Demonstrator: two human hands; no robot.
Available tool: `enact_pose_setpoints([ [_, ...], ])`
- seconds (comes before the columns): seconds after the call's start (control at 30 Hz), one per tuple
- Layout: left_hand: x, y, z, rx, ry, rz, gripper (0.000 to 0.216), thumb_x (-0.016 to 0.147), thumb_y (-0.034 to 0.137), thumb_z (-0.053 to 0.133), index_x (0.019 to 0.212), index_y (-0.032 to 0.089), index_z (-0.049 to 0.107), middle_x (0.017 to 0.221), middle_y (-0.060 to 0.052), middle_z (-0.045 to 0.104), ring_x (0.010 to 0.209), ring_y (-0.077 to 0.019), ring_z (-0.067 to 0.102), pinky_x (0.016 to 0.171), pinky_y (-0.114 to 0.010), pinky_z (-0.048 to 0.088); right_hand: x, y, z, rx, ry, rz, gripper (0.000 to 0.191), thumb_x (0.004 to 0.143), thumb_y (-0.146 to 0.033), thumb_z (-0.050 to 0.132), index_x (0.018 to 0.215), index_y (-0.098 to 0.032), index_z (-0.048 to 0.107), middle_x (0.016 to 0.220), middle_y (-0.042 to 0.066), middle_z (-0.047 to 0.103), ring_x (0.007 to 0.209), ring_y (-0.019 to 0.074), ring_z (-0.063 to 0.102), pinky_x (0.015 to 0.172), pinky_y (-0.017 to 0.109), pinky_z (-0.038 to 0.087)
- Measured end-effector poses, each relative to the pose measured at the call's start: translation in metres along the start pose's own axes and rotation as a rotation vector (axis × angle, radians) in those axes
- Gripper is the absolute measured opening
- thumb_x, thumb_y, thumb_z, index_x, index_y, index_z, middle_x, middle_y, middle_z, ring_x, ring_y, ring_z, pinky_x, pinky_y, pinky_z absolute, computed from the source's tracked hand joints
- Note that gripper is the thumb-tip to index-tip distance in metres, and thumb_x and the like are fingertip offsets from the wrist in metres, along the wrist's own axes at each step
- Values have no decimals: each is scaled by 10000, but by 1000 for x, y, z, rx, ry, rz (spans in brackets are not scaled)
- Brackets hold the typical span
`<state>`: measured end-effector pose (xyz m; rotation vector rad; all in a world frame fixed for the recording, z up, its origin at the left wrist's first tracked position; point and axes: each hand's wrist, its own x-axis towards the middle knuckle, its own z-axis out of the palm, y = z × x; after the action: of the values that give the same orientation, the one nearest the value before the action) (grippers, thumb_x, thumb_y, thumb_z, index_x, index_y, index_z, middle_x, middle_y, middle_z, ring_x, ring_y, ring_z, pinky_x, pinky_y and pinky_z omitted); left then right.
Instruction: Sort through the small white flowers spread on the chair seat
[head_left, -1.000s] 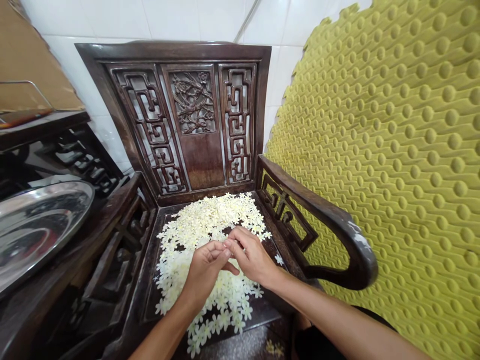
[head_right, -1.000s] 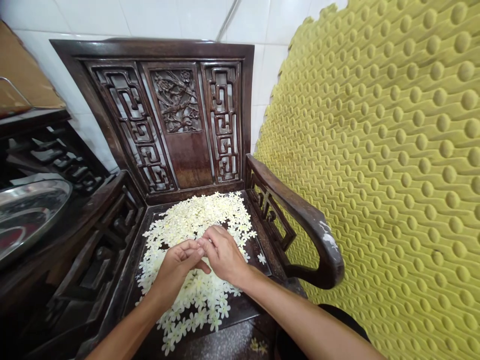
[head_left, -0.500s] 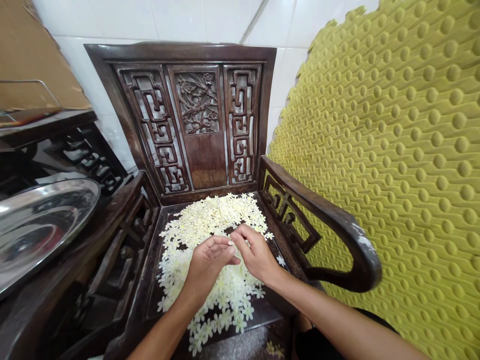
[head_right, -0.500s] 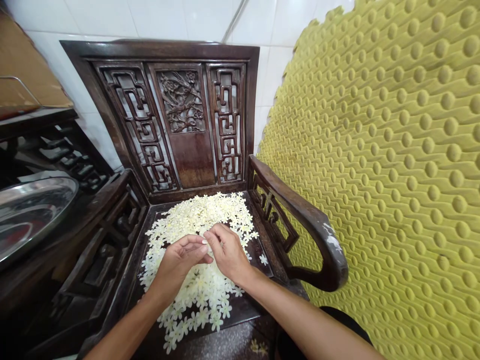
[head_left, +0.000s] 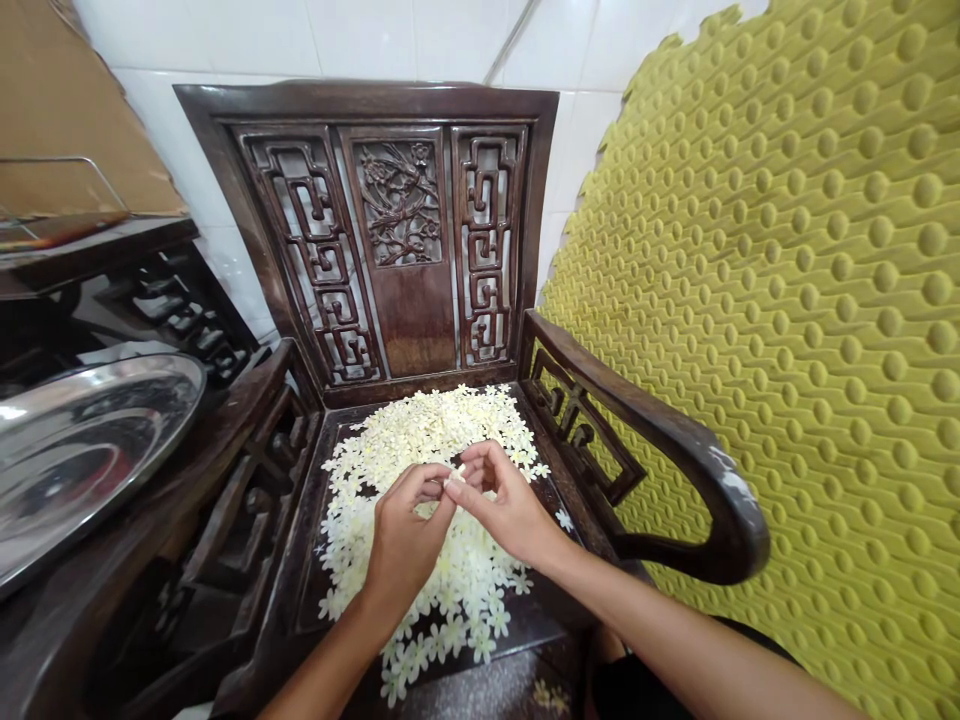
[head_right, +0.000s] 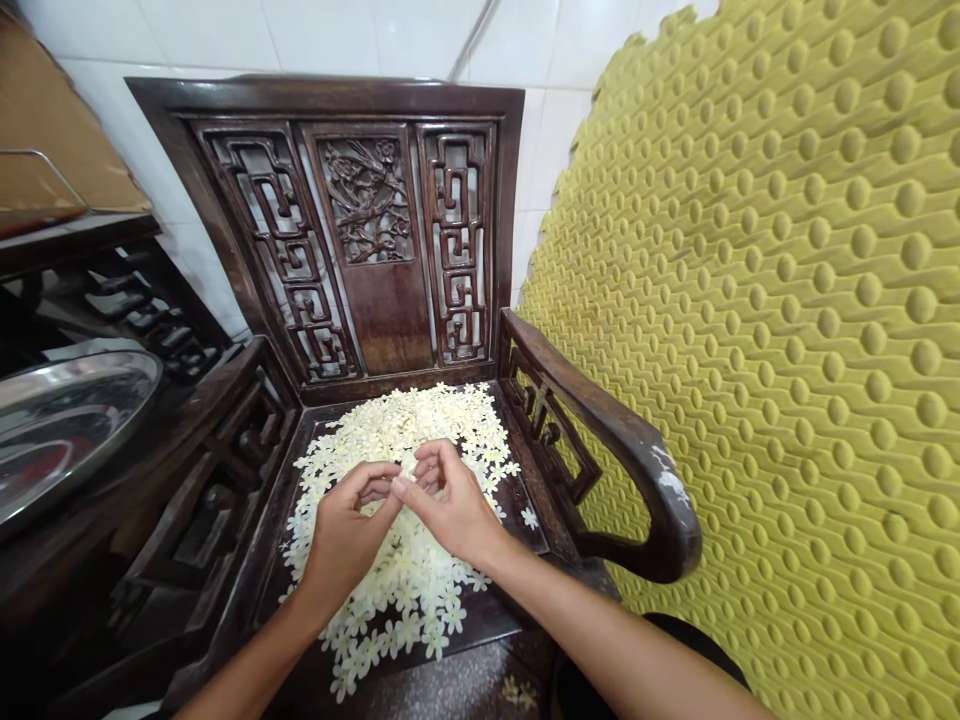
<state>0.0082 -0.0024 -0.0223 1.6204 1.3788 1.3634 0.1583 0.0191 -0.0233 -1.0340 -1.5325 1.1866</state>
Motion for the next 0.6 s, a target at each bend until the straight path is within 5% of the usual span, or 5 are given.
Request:
enact_pose_setpoints([
  [0.27,-1,0,-1,86,4,127,120,872,201,572,937,188,673,920,-50,655,836,-170,658,791,-288,551,4,10,0,55,-18,110,335,867,-517,615,825,-201,511,619,-41,555,582,134,559,583,248,412],
  [0.43,-1,-4,1,-54,35,8,161,835,222,628,977,190,696,999,-61,679,858,-178,688,802,-293,577,4,3,-1,111,-51,15,279,906,-456,582,832,-187,588,680,-22,571,620,128,546,616,244,428],
  [0.6,2,0,3,-229,22,-103,178,795,243,683,951,178,736,1027,-74,719,920,-199,704,859,-309,574,3,-4,-8,-104,3,-74,198,954,-358,522,865,-202,606,734,-12,554,677,142,546,633,248,424],
])
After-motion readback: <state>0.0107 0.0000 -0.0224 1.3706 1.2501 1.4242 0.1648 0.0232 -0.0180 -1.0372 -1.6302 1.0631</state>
